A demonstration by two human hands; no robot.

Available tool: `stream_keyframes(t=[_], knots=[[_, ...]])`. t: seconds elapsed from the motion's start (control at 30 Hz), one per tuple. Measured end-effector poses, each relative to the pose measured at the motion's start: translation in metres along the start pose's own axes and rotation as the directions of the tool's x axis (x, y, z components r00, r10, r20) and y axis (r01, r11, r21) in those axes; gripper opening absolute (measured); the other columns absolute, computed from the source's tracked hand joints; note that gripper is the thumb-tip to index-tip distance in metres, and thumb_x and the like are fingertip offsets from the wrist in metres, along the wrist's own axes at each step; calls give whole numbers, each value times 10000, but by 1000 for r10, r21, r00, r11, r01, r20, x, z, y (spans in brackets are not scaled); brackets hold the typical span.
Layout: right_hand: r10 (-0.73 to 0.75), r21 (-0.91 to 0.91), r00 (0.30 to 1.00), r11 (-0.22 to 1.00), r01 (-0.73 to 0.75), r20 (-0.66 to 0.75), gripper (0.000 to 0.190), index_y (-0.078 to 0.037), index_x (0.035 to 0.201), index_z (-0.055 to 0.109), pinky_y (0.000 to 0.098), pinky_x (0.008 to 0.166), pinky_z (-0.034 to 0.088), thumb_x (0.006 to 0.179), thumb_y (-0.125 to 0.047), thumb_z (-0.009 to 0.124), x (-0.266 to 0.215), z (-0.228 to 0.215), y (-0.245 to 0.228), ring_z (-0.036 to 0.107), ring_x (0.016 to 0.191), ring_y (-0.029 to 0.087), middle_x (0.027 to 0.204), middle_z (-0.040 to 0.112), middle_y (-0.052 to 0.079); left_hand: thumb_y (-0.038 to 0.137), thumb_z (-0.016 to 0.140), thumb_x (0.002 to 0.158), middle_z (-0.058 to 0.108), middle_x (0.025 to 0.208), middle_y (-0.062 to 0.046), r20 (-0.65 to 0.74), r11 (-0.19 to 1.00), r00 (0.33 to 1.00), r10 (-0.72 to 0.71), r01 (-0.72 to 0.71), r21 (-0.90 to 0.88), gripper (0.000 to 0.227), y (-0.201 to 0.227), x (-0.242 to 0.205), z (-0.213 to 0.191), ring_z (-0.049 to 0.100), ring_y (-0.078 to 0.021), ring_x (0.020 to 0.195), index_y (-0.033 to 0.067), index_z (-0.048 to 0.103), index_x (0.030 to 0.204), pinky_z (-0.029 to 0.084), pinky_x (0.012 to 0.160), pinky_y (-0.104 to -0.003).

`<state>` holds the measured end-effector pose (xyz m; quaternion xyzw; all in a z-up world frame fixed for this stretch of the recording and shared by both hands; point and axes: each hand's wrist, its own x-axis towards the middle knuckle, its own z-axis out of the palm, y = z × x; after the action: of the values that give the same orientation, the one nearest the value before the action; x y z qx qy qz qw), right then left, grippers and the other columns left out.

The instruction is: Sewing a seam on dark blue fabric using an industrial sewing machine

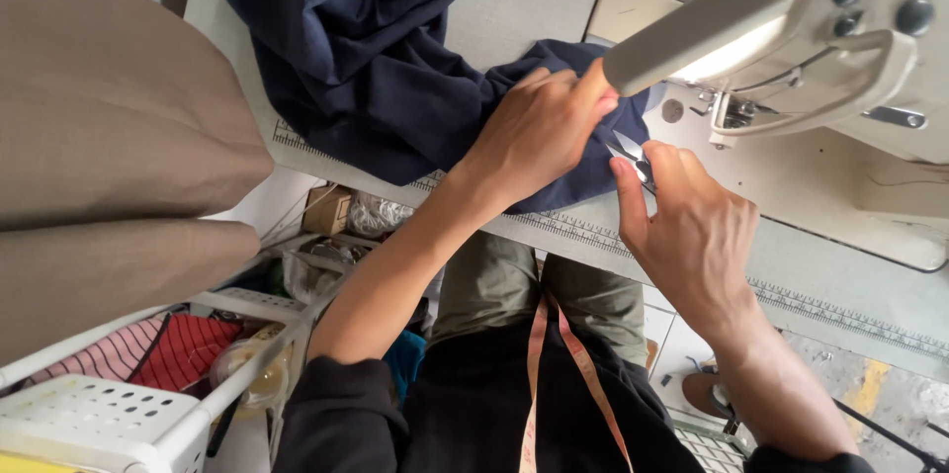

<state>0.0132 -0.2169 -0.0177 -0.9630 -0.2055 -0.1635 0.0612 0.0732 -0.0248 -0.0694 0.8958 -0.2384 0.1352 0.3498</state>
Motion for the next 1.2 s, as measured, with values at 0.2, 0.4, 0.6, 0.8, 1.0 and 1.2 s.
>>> stream_keyframes(t=[0.2,0.4,0.6,0.8,1.0,1.2], knots=[[-65,-122,998,991,63,-14,273,-176,1089,712,283,515,455,1099,-447,679,4,13,3,627,566,179,711,445,-62,218,504,1033,632,668,-93,0,999,999,41,-41,35,130,0,4,-5,655,-307,743,92,518,1062,495,733,-418],[-161,-182,987,971,156,-13,241,-189,1087,695,252,507,430,1100,-420,628,4,14,0,601,590,138,721,409,-84,227,466,1045,626,659,-80,2,999,999,41,-41,22,101,1,5,-3,652,-304,718,128,460,1026,491,727,-410],[-222,-247,975,945,215,2,233,-212,1054,677,234,514,433,1106,-429,609,6,15,10,588,605,118,732,417,-95,201,460,1044,638,657,-86,10,998,998,63,-63,5,75,4,6,-1,666,-317,694,130,449,1021,499,709,-416],[-240,-214,970,950,228,-31,207,-205,1024,684,243,517,448,1103,-377,600,7,19,12,609,619,133,710,422,-79,201,491,1038,644,673,-93,21,998,998,66,-66,22,85,3,3,-4,682,-312,755,131,451,1013,504,741,-410],[-108,-84,994,990,109,25,260,-193,1044,688,254,538,473,1084,-441,622,-12,-14,5,627,616,160,692,489,-63,160,526,1047,678,841,-140,-33,972,975,221,-217,88,146,10,4,-17,629,-293,1116,50,543,952,470,969,-407],[4,283,1000,959,-9,17,221,-133,1041,715,304,582,509,1072,-351,691,-23,-15,35,652,643,238,655,527,-10,130,515,1071,599,595,-90,-1,952,958,288,-287,110,244,24,4,-26,684,-282,739,44,569,849,516,978,-451]])
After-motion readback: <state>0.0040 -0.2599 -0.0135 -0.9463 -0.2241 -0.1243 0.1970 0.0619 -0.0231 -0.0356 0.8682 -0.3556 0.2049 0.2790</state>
